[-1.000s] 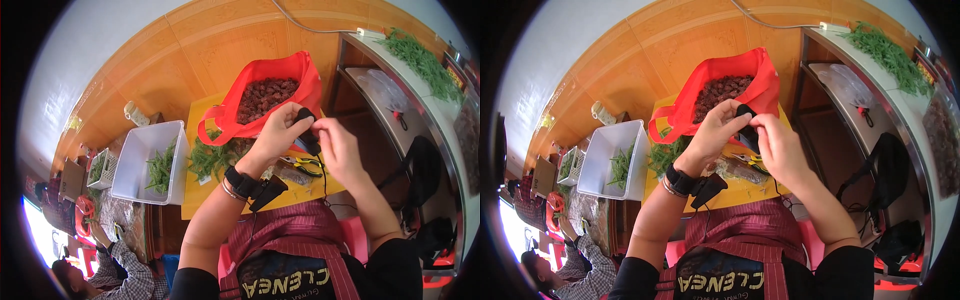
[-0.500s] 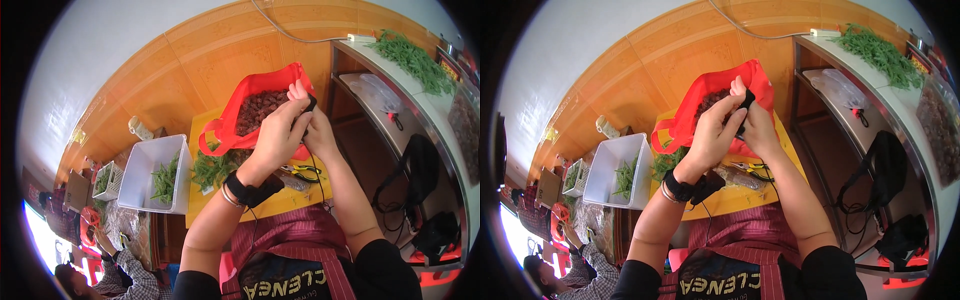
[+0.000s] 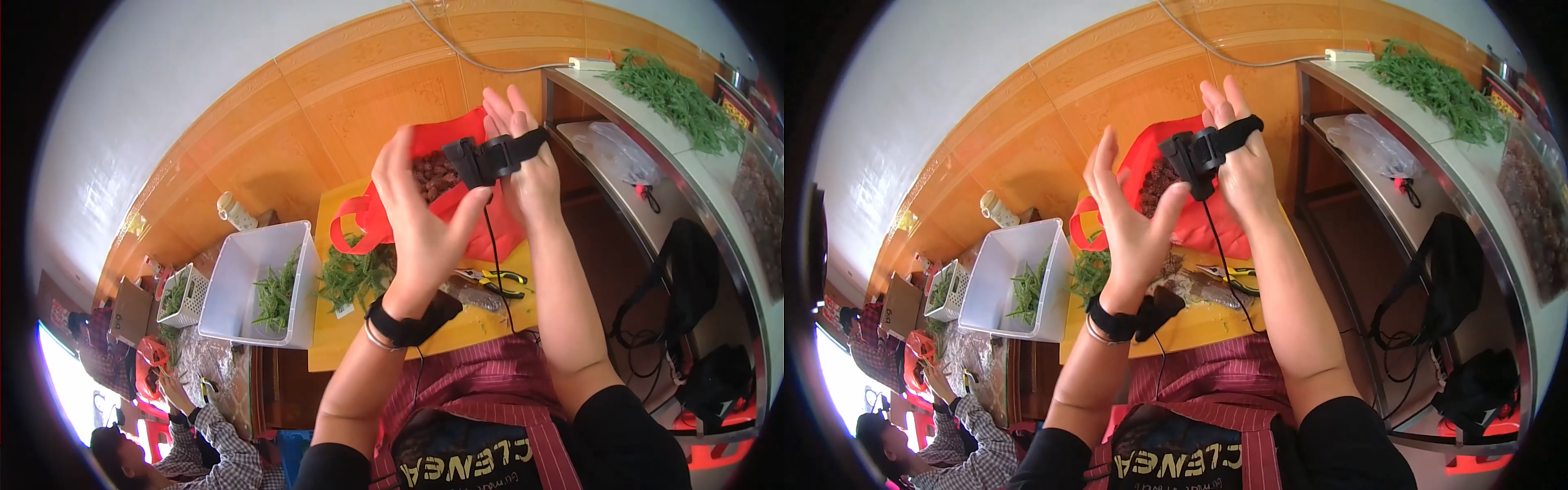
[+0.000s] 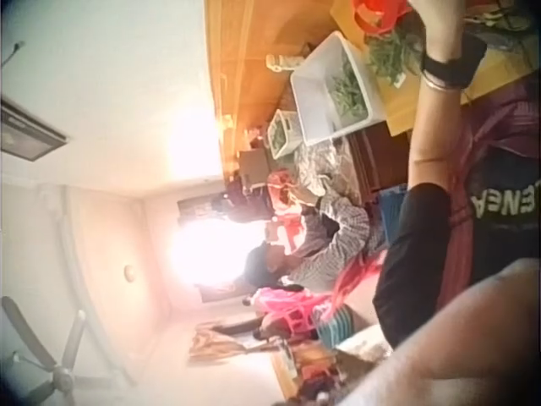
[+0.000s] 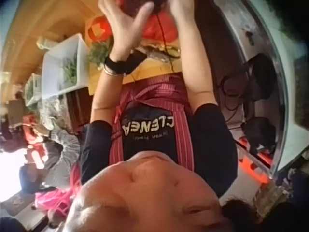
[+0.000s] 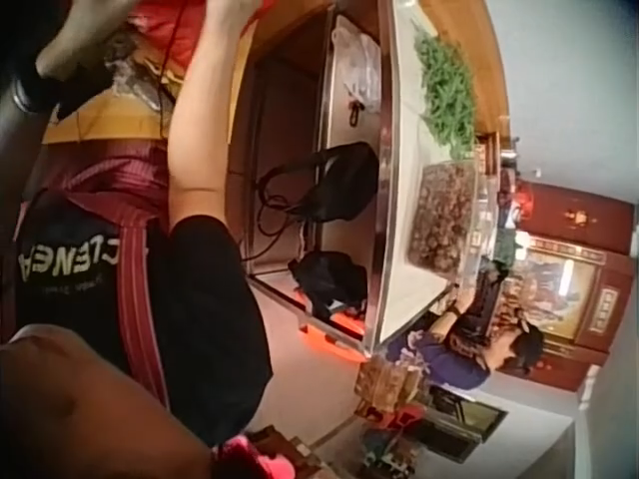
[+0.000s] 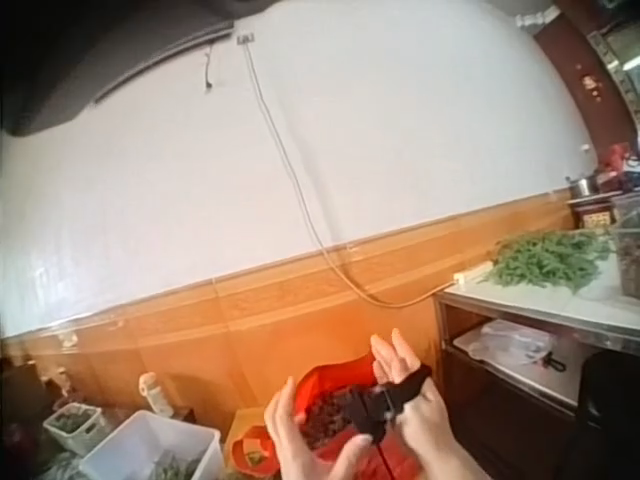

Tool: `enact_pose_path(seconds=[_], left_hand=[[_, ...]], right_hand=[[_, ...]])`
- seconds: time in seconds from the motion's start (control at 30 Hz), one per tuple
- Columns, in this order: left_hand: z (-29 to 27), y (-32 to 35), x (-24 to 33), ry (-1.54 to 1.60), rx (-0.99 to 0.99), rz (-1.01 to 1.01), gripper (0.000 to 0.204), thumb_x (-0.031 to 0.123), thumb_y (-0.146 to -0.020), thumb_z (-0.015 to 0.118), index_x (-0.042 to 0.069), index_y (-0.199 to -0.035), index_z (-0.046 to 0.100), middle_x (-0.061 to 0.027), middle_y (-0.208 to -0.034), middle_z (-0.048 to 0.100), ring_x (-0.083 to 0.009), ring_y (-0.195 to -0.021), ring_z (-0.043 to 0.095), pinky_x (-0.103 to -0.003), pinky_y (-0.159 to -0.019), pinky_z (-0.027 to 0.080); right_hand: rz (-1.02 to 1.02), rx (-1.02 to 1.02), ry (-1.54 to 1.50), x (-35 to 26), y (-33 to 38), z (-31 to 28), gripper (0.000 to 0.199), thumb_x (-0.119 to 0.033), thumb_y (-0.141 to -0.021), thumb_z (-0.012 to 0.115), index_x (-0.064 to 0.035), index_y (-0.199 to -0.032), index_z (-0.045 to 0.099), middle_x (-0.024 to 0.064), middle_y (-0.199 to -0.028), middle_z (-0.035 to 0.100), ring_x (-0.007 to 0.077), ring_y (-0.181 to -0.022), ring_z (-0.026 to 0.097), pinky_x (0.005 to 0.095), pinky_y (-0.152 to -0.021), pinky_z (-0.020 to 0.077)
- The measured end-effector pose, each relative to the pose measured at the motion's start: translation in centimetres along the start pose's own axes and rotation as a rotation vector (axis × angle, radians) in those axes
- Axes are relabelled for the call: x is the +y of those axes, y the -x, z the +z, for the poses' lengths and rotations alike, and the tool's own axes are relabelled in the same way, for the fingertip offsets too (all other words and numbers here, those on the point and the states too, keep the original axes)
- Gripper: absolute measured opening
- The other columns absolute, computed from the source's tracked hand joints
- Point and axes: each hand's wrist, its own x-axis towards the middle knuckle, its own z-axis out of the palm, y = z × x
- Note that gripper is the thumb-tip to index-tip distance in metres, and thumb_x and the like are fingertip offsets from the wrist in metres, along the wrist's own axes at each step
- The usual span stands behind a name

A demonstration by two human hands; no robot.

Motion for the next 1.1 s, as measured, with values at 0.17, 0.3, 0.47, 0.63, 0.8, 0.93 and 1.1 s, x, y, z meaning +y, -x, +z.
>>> enact_pose_path(seconds=[0.17,0.3,0.47,0.63,0.8,0.93,1.1], left_hand=[[1.9,2.2,-2.8,1.415,-0.269,-0.670,0.055,0.030,-0.090,0.058,0.001,-0.130,0.034,-0.0082,-0.120,0.049,-0.0168,-0.113,0.046,-0.034,-0.098,0.036],[2.9,1.9,-2.9,1.385,-0.196,-0.755,0.031,0.018,-0.091,0.057,0.001,-0.116,0.049,-0.0046,-0.111,0.057,-0.0113,-0.100,0.053,-0.030,-0.092,0.041],[2.7,1.2,-2.2,1.316,-0.245,-0.732,0.023,0.013,-0.091,0.057,0.000,-0.109,0.054,-0.0036,-0.102,0.061,-0.0091,-0.091,0.056,-0.026,-0.083,0.045],[2.8,1.5,-2.4,1.227,-0.292,-0.737,0.020,0.012,-0.091,0.056,-0.001,-0.106,0.056,-0.0041,-0.097,0.061,-0.0080,-0.085,0.056,-0.025,-0.079,0.047],[3.0,2.7,-2.6,1.337,-0.323,-0.856,0.027,0.021,-0.095,0.049,0.002,-0.114,0.053,-0.0077,-0.111,0.060,-0.0166,-0.100,0.058,-0.034,-0.090,0.046],[3.5,3.5,-3.2,1.342,-0.418,-0.808,0.026,0.022,-0.094,0.050,0.004,-0.111,0.056,-0.0061,-0.103,0.063,-0.0149,-0.093,0.059,-0.033,-0.084,0.048],[4.4,6.2,-1.5,1.588,-0.406,-0.859,0.022,0.018,-0.093,0.054,0.004,-0.111,0.055,-0.0049,-0.107,0.061,-0.0148,-0.098,0.058,-0.035,-0.089,0.046]], right_hand=[[0.009,-0.015,-0.074,-1.2,1.2,2.8,0.063,-0.034,-0.096,0.043,0.0063,-0.139,0.020,0.0241,-0.142,0.029,0.0277,-0.135,0.025,0.0371,-0.112,0.0190],[-0.023,-0.039,-0.073,-1.0,1.4,2.8,0.060,-0.032,-0.096,0.044,0.0073,-0.137,0.026,0.0235,-0.142,0.030,0.0273,-0.134,0.027,0.0374,-0.111,0.0212],[-0.089,-0.143,0.178,-0.8,0.8,1.3,0.057,-0.030,-0.095,0.046,0.0069,-0.136,0.030,0.0232,-0.137,0.037,0.0269,-0.127,0.039,0.0370,-0.107,0.0307],[-0.129,-0.003,0.366,-1.4,0.5,2.0,0.066,-0.021,-0.090,0.057,0.0002,-0.141,0.022,0.0237,-0.142,0.030,0.0295,-0.134,0.028,0.0391,-0.108,0.0271],[-0.293,0.053,0.768,0.2,-1.4,1.6,0.077,-0.031,-0.087,0.060,-0.0012,-0.143,0.017,0.0261,-0.130,0.040,0.0358,-0.128,0.033,0.0433,-0.105,0.0267],[-0.537,0.202,1.186,1.0,-3.8,0.8,0.071,-0.035,-0.086,0.059,-0.0034,-0.140,0.025,0.0243,-0.129,0.044,0.0344,-0.121,0.040,0.0442,-0.098,0.0333],[-0.382,0.157,0.918,0.1,-5.3,2.5,0.050,-0.030,-0.088,0.059,-0.0012,-0.125,0.043,0.0124,-0.104,0.062,0.0213,-0.097,0.059,0.0337,-0.084,0.0446]])
